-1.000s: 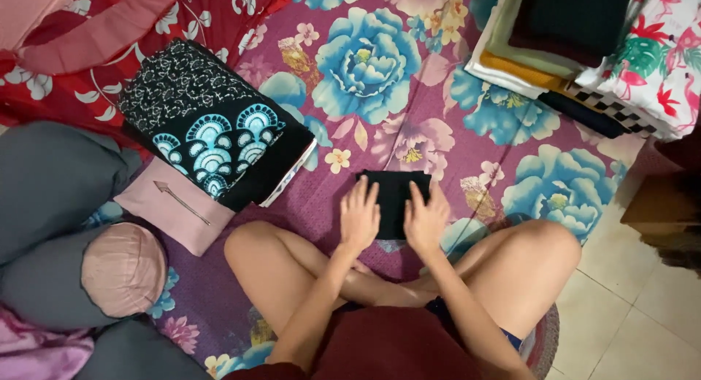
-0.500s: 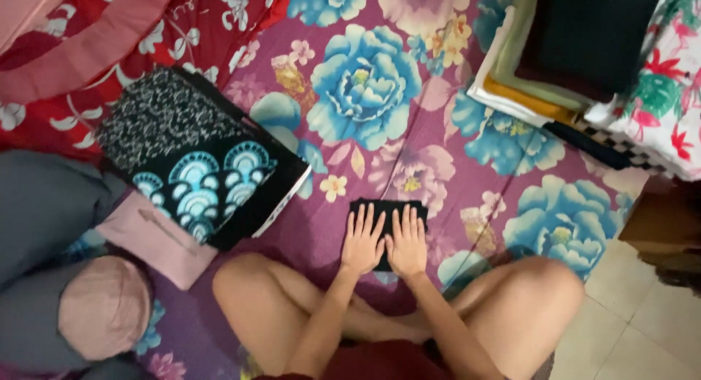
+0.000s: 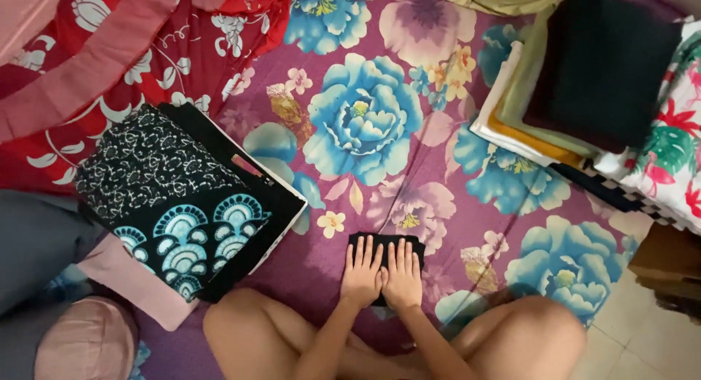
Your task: The person sits cross-legged on a bed and folds several pieces of clothing by hand. They fold a patterned cloth, a light gray shirt, a maroon shirt, and two black shirts, placing each folded item into a growing stack on the bed.
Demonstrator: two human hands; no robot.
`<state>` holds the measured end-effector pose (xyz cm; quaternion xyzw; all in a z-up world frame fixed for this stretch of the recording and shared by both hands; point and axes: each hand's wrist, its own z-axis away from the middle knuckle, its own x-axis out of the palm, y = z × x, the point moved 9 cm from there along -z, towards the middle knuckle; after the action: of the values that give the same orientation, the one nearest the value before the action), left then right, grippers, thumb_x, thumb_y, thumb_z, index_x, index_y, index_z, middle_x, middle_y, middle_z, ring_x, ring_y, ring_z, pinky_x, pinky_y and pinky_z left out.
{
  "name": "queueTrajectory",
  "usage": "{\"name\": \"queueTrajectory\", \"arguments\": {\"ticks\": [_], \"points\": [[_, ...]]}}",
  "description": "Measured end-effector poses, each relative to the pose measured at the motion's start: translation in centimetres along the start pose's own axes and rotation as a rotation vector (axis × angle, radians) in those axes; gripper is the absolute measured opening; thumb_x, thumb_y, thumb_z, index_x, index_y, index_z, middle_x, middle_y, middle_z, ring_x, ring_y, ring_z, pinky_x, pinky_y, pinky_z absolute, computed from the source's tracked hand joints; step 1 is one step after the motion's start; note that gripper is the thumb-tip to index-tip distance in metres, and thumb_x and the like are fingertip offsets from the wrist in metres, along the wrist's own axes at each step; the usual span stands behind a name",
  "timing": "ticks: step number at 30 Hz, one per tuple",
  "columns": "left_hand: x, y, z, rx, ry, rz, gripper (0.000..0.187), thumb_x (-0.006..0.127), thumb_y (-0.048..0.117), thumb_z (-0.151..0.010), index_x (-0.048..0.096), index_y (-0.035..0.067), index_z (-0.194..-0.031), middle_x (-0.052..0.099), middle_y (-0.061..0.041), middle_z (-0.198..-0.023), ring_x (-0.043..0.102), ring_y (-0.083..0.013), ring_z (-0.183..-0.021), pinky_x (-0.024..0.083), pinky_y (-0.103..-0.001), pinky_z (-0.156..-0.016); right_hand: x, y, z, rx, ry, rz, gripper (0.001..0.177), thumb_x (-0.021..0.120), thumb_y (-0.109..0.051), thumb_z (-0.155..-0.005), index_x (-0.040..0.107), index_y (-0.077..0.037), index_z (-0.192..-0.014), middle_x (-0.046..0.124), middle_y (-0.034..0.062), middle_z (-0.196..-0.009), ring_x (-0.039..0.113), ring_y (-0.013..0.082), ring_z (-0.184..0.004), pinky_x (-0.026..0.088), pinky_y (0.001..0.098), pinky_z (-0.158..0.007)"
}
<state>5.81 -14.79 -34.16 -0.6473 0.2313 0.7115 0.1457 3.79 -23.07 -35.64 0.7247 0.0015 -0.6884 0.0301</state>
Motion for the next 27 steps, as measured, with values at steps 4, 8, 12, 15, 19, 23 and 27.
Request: {"name": "queueTrajectory", "arguments": {"ticks": [4, 8, 12, 15, 19, 23, 27], "points": [[0.2, -0.3, -0.2, -0.001, 0.012, -0.002, 0.070, 0.036, 0.037, -0.095, 0.027, 0.012, -0.160, 0.017, -0.023, -0.168, 0.010, -0.0432, -0.155, 0.007, -0.062, -0.124, 0.2, 0.0, -0.4, 0.004, -0.013, -0.003, 0.067, 0.022, -0.044, -0.104, 0.022, -0.011, -0.162, 0.017, 0.0178, -0.170, 0.012, 0.0340, -0.159, 0.009, 0.0473, -0.130], [-0.2, -0.3, -0.2, -0.022, -0.006, 0.060, 0.072, 0.043, 0.036, -0.093, 0.027, 0.013, -0.160, 0.014, -0.021, -0.169, 0.005, -0.0410, -0.157, 0.004, -0.061, -0.125, -0.5, 0.2, -0.4, 0.003, -0.057, -0.010, 0.065, 0.022, -0.047, -0.105, 0.022, -0.015, -0.162, 0.017, 0.0170, -0.170, 0.010, 0.0353, -0.159, 0.007, 0.0491, -0.129], [-1.7, -0.4, -0.2, -0.052, -0.049, 0.086, 0.073, 0.044, 0.038, -0.094, 0.026, 0.016, -0.161, 0.011, -0.018, -0.171, 0.001, -0.0376, -0.158, 0.001, -0.059, -0.126, -1.3, 0.7, -0.4, 0.003, -0.037, -0.029, 0.066, 0.024, -0.049, -0.106, 0.022, -0.016, -0.162, 0.016, 0.0165, -0.170, 0.009, 0.0351, -0.159, 0.006, 0.0499, -0.129], [-2.5, -0.9, 0.7, -0.090, -0.183, 0.172, 0.076, 0.046, 0.043, -0.094, 0.025, 0.020, -0.162, 0.007, -0.014, -0.172, -0.001, -0.0349, -0.159, 0.001, -0.056, -0.127, -3.7, 1.3, 0.1, -0.012, -0.012, -0.113, 0.067, 0.027, -0.051, -0.106, 0.024, -0.016, -0.163, 0.017, 0.0161, -0.171, 0.010, 0.0353, -0.159, 0.007, 0.0510, -0.128], [-5.9, -3.8, 4.2, -0.345, 0.101, 0.327, 0.079, 0.066, 0.036, -0.087, 0.034, 0.015, -0.157, 0.034, -0.018, -0.155, 0.035, -0.0386, -0.141, 0.032, -0.055, -0.112, -6.9, 5.3, 3.6, 0.239, 0.273, -0.544, 0.062, 0.069, -0.019, -0.089, 0.049, -0.006, -0.147, 0.045, 0.0229, -0.148, 0.041, 0.0430, -0.141, 0.030, 0.0508, -0.119], [7.0, -9.1, 7.3, -0.807, 0.074, 0.753, 0.072, 0.071, 0.049, -0.086, 0.044, 0.018, -0.145, 0.051, -0.012, -0.138, 0.056, -0.0338, -0.128, 0.051, -0.051, -0.099, 3.9, 9.0, 7.8, 0.782, -0.089, -0.792, 0.067, 0.077, -0.049, -0.083, 0.054, -0.011, -0.133, 0.057, 0.0162, -0.131, 0.054, 0.0379, -0.130, 0.042, 0.0530, -0.109], [7.5, -8.5, 7.5, -0.907, 0.011, 1.043, 0.072, 0.078, 0.041, -0.082, 0.054, 0.006, -0.140, 0.060, -0.023, -0.139, 0.057, -0.0375, -0.133, 0.050, -0.048, -0.105, 5.2, 10.1, 7.5, 0.899, -0.235, -0.847, 0.080, 0.086, -0.063, -0.067, 0.058, -0.015, -0.125, 0.062, 0.0113, -0.129, 0.061, 0.0331, -0.125, 0.050, 0.0532, -0.099]]}}
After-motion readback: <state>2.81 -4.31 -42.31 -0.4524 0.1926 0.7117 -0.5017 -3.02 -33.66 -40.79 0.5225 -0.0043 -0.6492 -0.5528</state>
